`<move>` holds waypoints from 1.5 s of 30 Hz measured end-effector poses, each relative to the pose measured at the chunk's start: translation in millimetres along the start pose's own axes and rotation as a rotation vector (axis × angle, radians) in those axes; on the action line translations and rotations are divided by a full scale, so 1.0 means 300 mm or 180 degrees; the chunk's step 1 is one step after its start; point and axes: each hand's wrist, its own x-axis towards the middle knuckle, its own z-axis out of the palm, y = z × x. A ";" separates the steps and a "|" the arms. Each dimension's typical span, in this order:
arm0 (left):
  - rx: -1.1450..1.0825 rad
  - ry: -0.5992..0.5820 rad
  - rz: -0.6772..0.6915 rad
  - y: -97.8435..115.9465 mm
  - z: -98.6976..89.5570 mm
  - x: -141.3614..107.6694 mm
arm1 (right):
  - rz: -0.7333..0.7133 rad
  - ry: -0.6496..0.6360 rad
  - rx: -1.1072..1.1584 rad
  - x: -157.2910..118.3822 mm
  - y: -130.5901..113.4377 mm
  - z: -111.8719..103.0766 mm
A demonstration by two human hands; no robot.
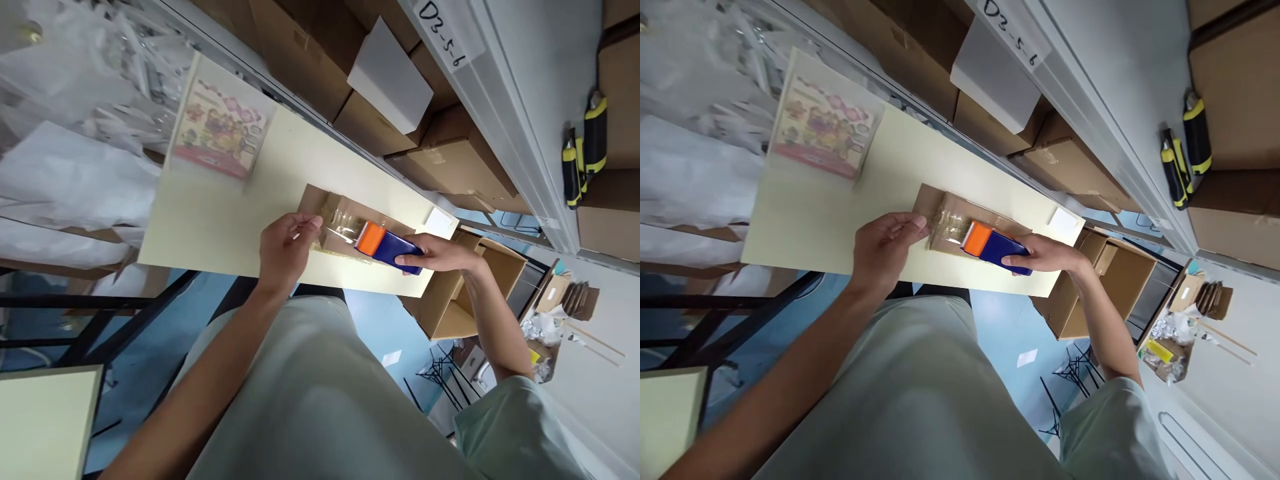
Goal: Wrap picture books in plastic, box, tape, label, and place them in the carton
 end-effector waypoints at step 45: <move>0.0508 0.0766 0.0265 -0.060 0.138 0.018 | 0.0205 -0.0213 -0.0916 0.020 0.035 -0.016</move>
